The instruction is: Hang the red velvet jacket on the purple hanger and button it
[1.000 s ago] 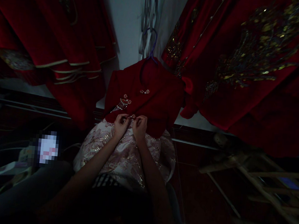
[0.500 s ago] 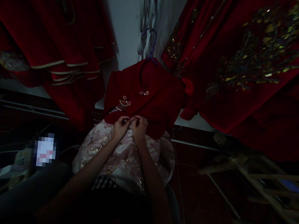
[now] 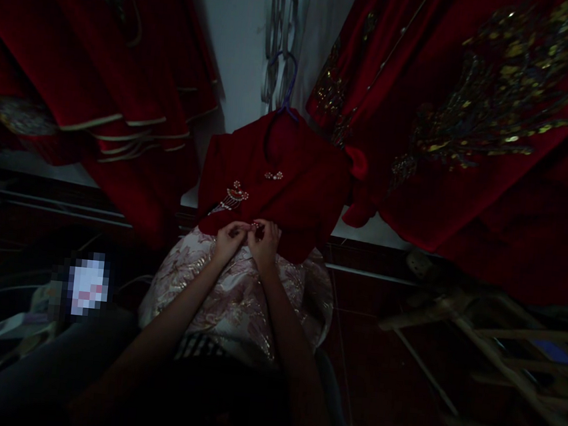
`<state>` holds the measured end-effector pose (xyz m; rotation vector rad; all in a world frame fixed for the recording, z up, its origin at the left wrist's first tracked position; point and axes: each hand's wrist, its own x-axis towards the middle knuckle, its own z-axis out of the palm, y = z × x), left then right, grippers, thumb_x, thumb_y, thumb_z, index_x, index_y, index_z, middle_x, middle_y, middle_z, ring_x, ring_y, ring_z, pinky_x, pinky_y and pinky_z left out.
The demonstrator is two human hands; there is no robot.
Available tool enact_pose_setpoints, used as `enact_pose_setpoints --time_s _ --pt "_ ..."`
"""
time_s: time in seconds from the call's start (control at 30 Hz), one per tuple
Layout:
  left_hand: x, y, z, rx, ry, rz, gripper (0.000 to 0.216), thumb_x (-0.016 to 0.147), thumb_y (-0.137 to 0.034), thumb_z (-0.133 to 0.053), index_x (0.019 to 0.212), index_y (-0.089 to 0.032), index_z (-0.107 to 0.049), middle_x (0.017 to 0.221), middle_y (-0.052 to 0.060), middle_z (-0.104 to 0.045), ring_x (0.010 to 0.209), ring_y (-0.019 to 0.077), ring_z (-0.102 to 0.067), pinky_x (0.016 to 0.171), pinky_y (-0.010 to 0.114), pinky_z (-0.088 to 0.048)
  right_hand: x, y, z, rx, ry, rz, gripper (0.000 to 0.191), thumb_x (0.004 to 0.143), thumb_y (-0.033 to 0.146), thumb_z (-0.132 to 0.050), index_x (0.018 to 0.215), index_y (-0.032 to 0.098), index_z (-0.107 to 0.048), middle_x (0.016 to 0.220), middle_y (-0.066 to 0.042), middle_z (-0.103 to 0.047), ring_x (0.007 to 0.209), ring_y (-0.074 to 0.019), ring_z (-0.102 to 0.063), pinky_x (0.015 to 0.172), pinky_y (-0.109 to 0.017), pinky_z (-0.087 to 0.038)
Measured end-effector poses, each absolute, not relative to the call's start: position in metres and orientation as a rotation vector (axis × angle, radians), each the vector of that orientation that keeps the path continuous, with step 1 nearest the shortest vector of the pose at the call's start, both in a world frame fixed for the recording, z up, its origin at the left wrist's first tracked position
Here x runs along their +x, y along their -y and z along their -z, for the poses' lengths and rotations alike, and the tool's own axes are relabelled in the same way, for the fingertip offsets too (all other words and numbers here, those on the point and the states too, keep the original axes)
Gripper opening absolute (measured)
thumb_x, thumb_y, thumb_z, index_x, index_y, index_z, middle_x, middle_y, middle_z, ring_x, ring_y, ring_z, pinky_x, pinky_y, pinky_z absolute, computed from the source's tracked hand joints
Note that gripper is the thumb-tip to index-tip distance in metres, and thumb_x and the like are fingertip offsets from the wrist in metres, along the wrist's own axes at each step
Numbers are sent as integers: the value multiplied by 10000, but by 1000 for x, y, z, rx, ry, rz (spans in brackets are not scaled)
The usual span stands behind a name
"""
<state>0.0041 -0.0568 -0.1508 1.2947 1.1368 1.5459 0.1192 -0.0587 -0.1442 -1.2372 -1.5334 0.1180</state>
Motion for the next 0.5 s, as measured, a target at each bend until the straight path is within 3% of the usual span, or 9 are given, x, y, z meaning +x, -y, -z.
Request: enact_pose_setpoints --time_s 0.13,0.23,0.33,0.43,0.5 --pt "1 56 154 1184 -1071 -1452 312 759 -440 -621 678 -150 -704 680 34 -703 628 139 -624 648 255 -496 118 57 146 -1328 1537 -53 151 912 281 -463 853 192 -570 835 -36 -632 837 -186 -529 830 -319 -339" --pt "1 47 148 1019 -1032 -1523 350 778 -480 -603 817 -149 -712 767 50 -717 609 118 -625 598 233 -491 119 55 148 -1389 1508 -32 290 965 335 -376 753 199 -521 741 -29 -595 770 -181 -516 792 -310 -338" --pt "0 29 130 868 -955 -1673 387 765 -472 -632 1000 -171 -687 961 74 -714 709 109 -652 696 246 -519 120 55 151 -1363 1482 -23 316 981 331 -330 753 202 -506 741 -36 -591 770 -182 -519 793 -309 -344" --pt "-1 9 108 876 -896 -1708 379 732 -456 -682 994 -182 -697 1069 72 -692 891 134 -653 838 275 -508 121 56 152 -1301 1449 -22 272 977 321 -338 815 196 -517 792 -47 -611 813 -186 -534 818 -316 -355" --pt "-2 0 97 915 -932 -1649 384 692 -449 -724 972 -188 -703 1073 61 -690 939 153 -642 829 275 -506 121 57 152 -1276 1424 -30 245 970 323 -351 850 192 -520 827 -55 -616 840 -188 -538 832 -320 -362"
